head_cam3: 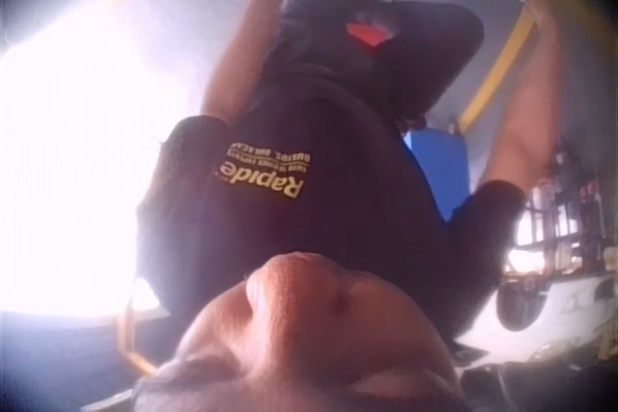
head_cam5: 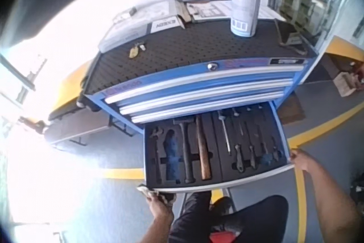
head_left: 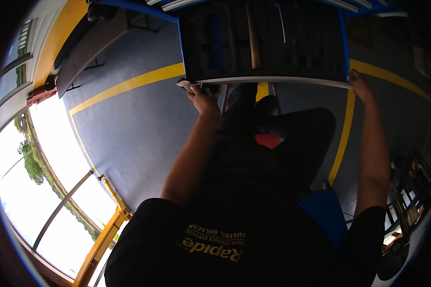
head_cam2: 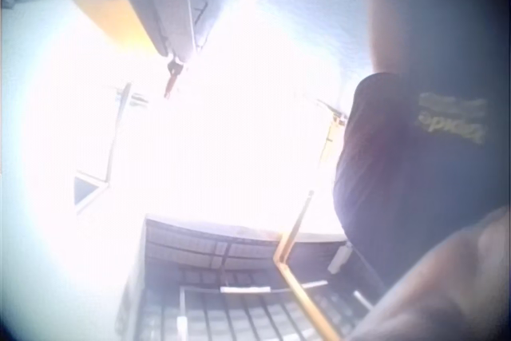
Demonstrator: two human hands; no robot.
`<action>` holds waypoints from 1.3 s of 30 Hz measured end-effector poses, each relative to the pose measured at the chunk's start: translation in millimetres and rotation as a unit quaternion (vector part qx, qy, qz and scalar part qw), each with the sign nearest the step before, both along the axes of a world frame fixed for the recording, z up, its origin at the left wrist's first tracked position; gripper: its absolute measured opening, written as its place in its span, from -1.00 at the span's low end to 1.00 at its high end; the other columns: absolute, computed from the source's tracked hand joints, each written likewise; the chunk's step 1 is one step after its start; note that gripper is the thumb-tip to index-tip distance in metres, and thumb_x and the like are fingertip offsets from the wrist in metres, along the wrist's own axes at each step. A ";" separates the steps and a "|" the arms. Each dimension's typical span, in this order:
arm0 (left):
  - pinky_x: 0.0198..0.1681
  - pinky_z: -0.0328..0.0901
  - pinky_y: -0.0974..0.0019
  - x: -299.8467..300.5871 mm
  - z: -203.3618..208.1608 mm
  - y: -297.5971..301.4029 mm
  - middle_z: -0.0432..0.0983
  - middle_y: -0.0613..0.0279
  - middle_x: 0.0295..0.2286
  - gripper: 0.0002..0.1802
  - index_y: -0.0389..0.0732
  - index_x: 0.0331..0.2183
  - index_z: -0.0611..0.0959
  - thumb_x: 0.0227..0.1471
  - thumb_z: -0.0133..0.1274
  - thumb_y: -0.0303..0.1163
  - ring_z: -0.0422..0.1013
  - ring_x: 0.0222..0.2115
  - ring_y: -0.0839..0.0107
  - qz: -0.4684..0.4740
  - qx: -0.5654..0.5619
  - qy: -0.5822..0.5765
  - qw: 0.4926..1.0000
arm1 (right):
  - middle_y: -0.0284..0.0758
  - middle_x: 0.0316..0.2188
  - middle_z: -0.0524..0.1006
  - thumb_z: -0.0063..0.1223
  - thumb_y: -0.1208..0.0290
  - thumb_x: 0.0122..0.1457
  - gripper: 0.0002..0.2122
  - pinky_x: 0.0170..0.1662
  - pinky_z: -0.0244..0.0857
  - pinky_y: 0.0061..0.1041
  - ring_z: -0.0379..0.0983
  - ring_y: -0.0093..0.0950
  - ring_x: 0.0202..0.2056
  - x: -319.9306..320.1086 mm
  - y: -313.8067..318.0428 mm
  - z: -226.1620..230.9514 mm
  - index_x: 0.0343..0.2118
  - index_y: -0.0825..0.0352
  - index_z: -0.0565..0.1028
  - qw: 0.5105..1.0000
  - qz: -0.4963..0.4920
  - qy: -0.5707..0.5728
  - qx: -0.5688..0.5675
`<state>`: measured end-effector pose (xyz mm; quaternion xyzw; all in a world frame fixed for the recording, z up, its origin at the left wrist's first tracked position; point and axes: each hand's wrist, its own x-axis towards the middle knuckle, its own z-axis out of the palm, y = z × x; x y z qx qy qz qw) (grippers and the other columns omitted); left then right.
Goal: The person wipes various tools in a blue tool chest with a cloth, including pliers, wrenches, a hammer, and sockets. They spray a cleaning agent on the hammer and continue wiping before placing each tool back into its designated slot.
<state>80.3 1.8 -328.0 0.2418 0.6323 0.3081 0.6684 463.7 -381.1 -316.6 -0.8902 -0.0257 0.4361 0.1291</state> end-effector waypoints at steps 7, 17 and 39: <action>0.18 0.36 -0.01 50.1 -33.3 -79.2 0.26 0.06 0.17 -0.41 -0.11 0.26 0.28 0.41 -0.32 0.05 0.27 0.18 0.09 0.029 -0.127 -0.085 0.988 | -0.20 0.08 0.47 -0.12 0.17 0.40 -0.57 0.04 0.35 -0.25 0.43 -0.30 0.06 3.6 4.8 -0.5 0.25 0.23 0.33 0.999 0.036 0.003 -0.029; -0.01 0.32 0.17 -18.9 -32.4 36.9 0.50 0.12 -0.10 -0.47 -0.28 0.02 0.54 0.19 -0.15 -0.09 0.45 -0.14 0.21 -0.091 0.091 0.146 0.981 | -0.22 -0.03 0.50 -0.10 0.18 0.40 -0.70 -0.01 0.35 -0.32 0.45 -0.32 -0.02 1.3 1.1 3.3 0.04 0.26 0.41 1.000 -0.002 0.022 -0.001; 0.01 0.41 0.04 -76.1 -3.2 31.5 0.46 0.13 0.00 -0.60 -0.14 0.07 0.46 0.38 -0.22 -0.12 0.44 -0.01 0.22 -0.067 0.009 0.073 0.995 | -0.21 -0.05 0.48 -0.11 0.20 0.40 -0.71 0.01 0.37 -0.26 0.43 -0.31 -0.01 -21.9 -6.4 18.2 0.03 0.27 0.41 0.999 0.011 0.037 -0.016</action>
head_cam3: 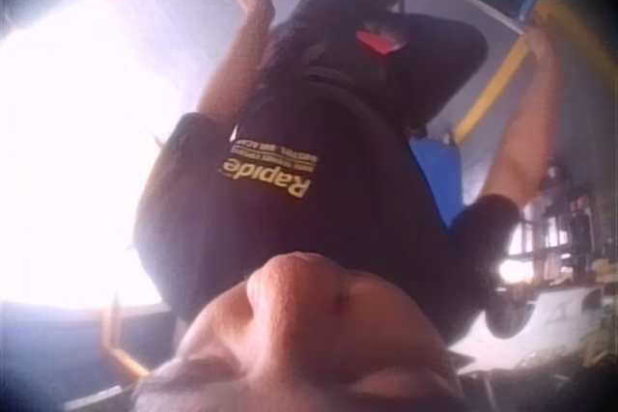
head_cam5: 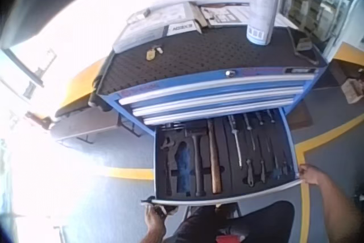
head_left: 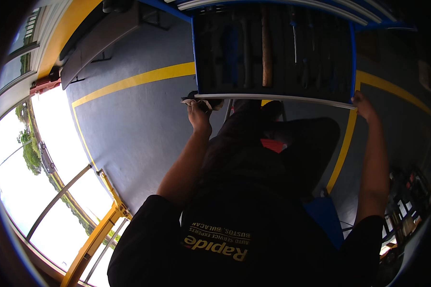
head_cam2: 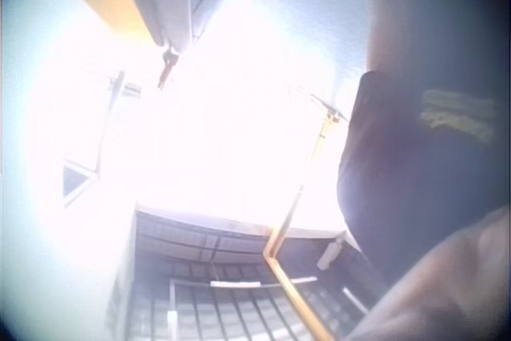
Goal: The person wipes various tools in a blue tool chest with a cloth, including pliers, wrenches, a hammer, and sockets. They spray a cleaning agent on the hammer and continue wiping before placing each tool back into its designated slot.
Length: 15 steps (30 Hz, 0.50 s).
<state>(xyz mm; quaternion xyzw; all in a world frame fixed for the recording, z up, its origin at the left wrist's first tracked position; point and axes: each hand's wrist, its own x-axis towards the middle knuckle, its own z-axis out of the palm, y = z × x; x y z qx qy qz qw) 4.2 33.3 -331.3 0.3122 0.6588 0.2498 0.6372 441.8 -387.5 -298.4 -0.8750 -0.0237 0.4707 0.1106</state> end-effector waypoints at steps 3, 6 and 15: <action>-0.01 0.40 0.05 -30.3 19.3 43.9 0.45 0.14 -0.02 -0.56 -0.06 0.16 0.39 0.39 -0.23 -0.08 0.44 -0.03 0.24 -0.069 0.062 0.058 0.994 | -0.25 -0.15 0.51 -0.10 0.22 0.40 -0.74 -0.10 0.37 -0.35 0.45 -0.39 -0.17 9.6 -20.4 -15.7 -0.04 0.29 0.44 1.000 -0.004 0.018 0.016; 0.06 0.36 -0.02 -31.4 34.0 44.9 0.43 0.06 0.02 -0.47 -0.10 0.22 0.34 0.39 -0.22 -0.02 0.40 0.05 0.15 -0.275 0.071 0.083 0.955 | -0.28 -0.24 0.53 -0.09 0.24 0.40 -0.77 -0.19 0.36 -0.39 0.43 -0.44 -0.28 4.8 -19.7 -19.6 -0.09 0.30 0.46 1.000 -0.004 0.009 0.024; -0.03 0.34 -0.12 -24.4 -12.8 36.1 0.51 -0.16 -0.11 -0.51 -0.28 -0.04 0.49 0.37 -0.23 -0.03 0.47 -0.08 -0.16 -0.356 0.214 0.296 0.860 | -0.19 -0.09 0.51 -0.11 0.29 0.41 -0.71 -0.04 0.37 -0.31 0.45 -0.36 -0.09 -26.1 -18.8 -5.8 0.05 0.36 0.43 0.999 -0.006 0.047 0.002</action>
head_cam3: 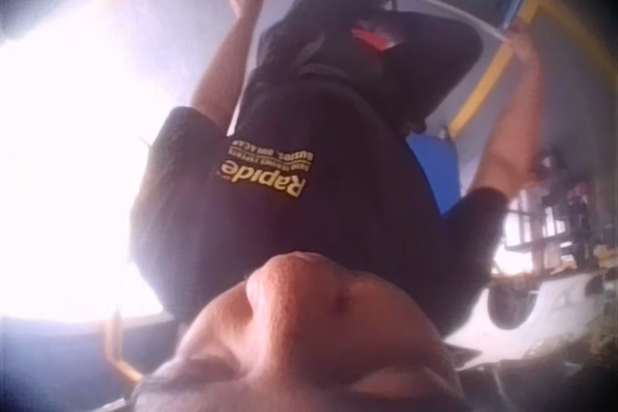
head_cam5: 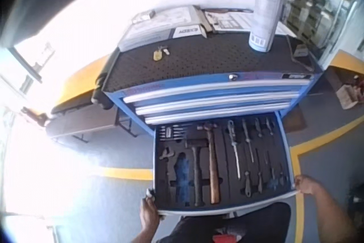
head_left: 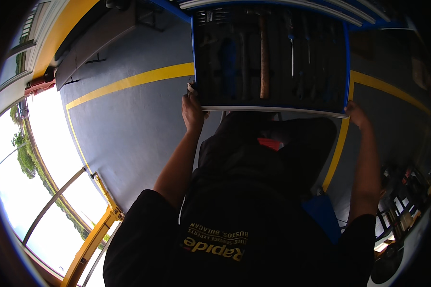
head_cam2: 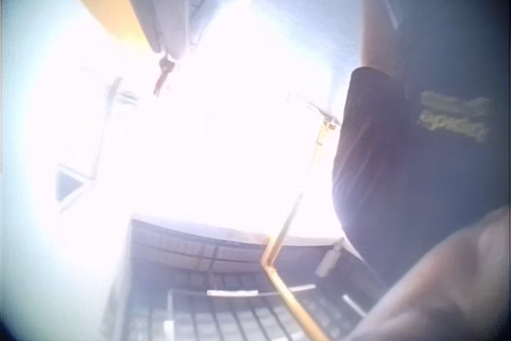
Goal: The person wipes various tools in a blue tool chest with a cloth, including pliers, wrenches, a hammer, and sockets. They spray a cleaning agent on the hammer and continue wiping before placing each tool back into its designated slot.
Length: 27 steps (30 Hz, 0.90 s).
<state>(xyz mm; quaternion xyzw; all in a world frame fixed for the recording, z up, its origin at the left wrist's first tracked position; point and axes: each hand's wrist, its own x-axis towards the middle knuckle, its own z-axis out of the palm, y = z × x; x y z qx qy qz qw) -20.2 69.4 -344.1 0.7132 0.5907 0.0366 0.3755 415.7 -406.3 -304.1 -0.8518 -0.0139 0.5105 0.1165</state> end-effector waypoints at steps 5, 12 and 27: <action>0.07 0.32 0.11 -32.3 -5.5 36.8 0.57 -0.08 -0.05 -0.40 -0.28 0.07 0.56 0.35 -0.23 0.03 0.50 -0.02 0.07 0.234 -0.079 -0.112 0.962 | -0.17 -0.06 0.52 -0.10 0.28 0.41 -0.72 -0.03 0.40 -0.29 0.48 -0.34 -0.07 3.7 -0.4 -5.2 0.02 0.36 0.42 1.000 0.019 -0.014 -0.012; 0.12 0.22 0.00 -4.7 78.9 -13.5 0.46 0.09 -0.02 -0.65 -0.09 -0.01 0.62 0.19 0.10 -0.22 0.34 0.07 0.05 -0.312 0.109 -0.027 0.943 | -0.22 -0.16 0.53 -0.07 0.29 0.40 -0.76 -0.16 0.39 -0.41 0.46 -0.41 -0.19 -2.3 1.6 -0.1 -0.04 0.35 0.45 0.999 0.031 -0.010 -0.032; 0.14 0.34 0.08 -31.6 60.6 6.5 0.45 0.31 0.07 -0.54 0.06 0.03 0.61 0.10 0.14 -0.55 0.33 0.08 0.12 -0.517 0.108 0.008 0.849 | -0.16 -0.24 0.55 0.02 0.28 0.34 -0.77 0.00 0.31 -0.28 0.47 -0.33 -0.17 -19.2 -4.1 1.6 -0.18 0.39 0.48 0.999 -0.003 -0.033 -0.011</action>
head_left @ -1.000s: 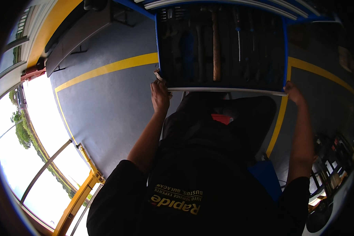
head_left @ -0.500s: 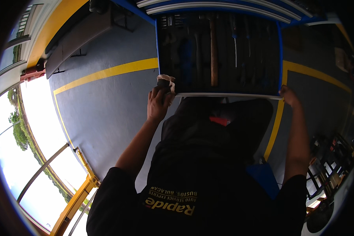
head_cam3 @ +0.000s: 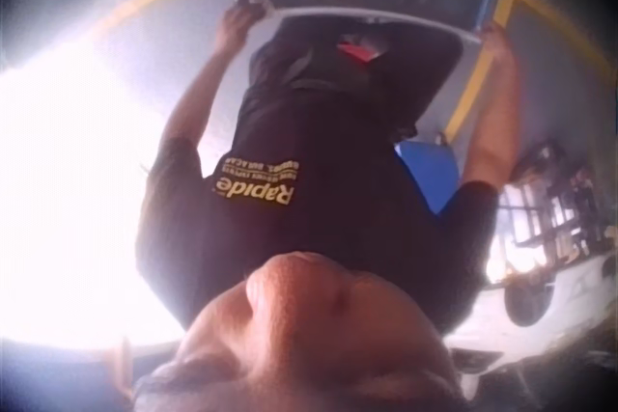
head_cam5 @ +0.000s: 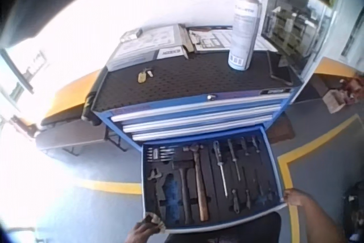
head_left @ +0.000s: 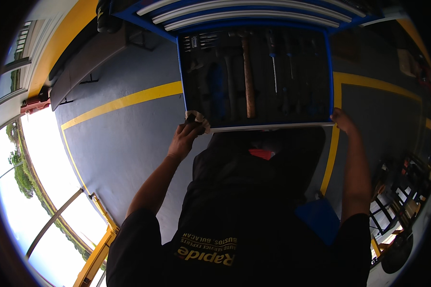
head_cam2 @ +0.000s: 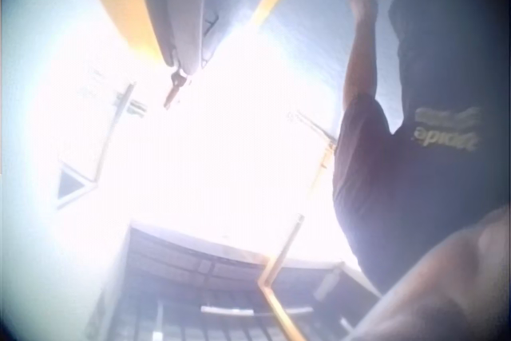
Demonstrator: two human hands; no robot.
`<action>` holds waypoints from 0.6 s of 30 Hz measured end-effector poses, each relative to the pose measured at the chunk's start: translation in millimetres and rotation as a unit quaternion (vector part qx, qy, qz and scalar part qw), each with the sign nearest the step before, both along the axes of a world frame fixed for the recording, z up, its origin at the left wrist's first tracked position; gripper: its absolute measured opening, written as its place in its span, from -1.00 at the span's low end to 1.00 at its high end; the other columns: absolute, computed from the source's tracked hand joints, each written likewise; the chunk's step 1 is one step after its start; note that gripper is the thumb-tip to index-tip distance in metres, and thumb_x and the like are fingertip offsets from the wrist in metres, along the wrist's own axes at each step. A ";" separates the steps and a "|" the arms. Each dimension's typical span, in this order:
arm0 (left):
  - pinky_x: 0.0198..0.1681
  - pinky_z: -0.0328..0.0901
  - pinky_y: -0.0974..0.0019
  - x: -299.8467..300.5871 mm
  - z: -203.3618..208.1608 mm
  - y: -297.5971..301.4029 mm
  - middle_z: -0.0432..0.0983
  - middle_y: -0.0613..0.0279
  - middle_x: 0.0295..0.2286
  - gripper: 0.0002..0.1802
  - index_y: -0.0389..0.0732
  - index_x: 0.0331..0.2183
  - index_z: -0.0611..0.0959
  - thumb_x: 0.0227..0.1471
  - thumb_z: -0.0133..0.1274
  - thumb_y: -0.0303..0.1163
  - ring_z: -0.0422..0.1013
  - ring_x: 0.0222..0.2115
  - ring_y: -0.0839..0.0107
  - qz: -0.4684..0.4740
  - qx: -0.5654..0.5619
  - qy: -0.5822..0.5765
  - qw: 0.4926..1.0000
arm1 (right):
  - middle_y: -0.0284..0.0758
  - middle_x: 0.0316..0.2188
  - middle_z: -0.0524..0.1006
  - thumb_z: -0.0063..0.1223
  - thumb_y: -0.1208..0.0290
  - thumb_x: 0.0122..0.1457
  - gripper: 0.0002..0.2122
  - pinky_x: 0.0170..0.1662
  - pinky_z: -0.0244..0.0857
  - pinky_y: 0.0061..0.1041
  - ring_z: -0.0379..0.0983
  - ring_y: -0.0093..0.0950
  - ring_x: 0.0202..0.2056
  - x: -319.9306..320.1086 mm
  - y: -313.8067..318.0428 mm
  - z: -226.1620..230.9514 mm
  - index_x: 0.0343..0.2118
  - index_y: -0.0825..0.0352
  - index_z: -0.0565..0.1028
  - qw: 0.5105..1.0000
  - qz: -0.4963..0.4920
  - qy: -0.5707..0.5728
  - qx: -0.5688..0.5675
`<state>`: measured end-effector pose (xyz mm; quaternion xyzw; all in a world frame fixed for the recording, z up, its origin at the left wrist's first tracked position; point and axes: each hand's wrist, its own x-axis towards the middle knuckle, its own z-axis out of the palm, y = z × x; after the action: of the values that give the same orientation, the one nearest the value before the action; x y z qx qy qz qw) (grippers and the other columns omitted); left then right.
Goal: The person wipes various tools in a blue tool chest with a cloth, including pliers, wrenches, a hammer, and sockets. They spray a cleaning agent on the hammer and continue wiping before placing each tool back into its designated slot.
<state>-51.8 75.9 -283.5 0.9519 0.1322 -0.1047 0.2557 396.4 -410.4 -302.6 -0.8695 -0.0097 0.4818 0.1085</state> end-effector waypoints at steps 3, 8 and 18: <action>0.12 0.38 0.11 1.8 9.0 6.7 0.46 0.30 0.07 -0.54 0.03 0.00 0.63 0.08 0.13 -0.60 0.34 0.07 0.11 -0.003 -0.010 -0.010 1.000 | -0.14 -0.20 0.56 0.02 0.27 0.35 -0.74 0.03 0.31 -0.27 0.48 -0.31 -0.13 -2.2 -9.4 -4.7 -0.13 0.40 0.49 1.000 0.002 0.001 0.008; 0.15 0.35 0.13 3.3 8.6 5.2 0.52 0.31 0.01 -0.62 -0.04 -0.09 0.68 0.04 0.16 -0.62 0.40 0.04 0.10 0.088 -0.056 -0.003 0.995 | -0.11 -0.12 0.56 0.00 0.25 0.36 -0.71 0.07 0.31 -0.26 0.49 -0.26 -0.06 -6.5 -7.6 -2.0 -0.06 0.41 0.49 1.000 0.006 -0.018 0.020; 0.04 0.42 0.14 -25.4 -4.5 27.2 0.53 0.10 -0.11 -0.72 -0.15 -0.13 0.66 0.07 0.20 -0.53 0.51 -0.14 0.09 0.183 0.016 -0.057 0.981 | -0.12 -0.15 0.56 -0.01 0.28 0.37 -0.74 0.02 0.32 -0.28 0.50 -0.24 -0.10 -14.3 1.2 2.7 -0.09 0.40 0.48 0.997 0.043 -0.058 0.012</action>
<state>-77.3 103.1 -288.0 0.9198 0.2912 0.0009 0.2629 382.2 -409.2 -299.9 -0.8933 -0.0594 0.4347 0.0978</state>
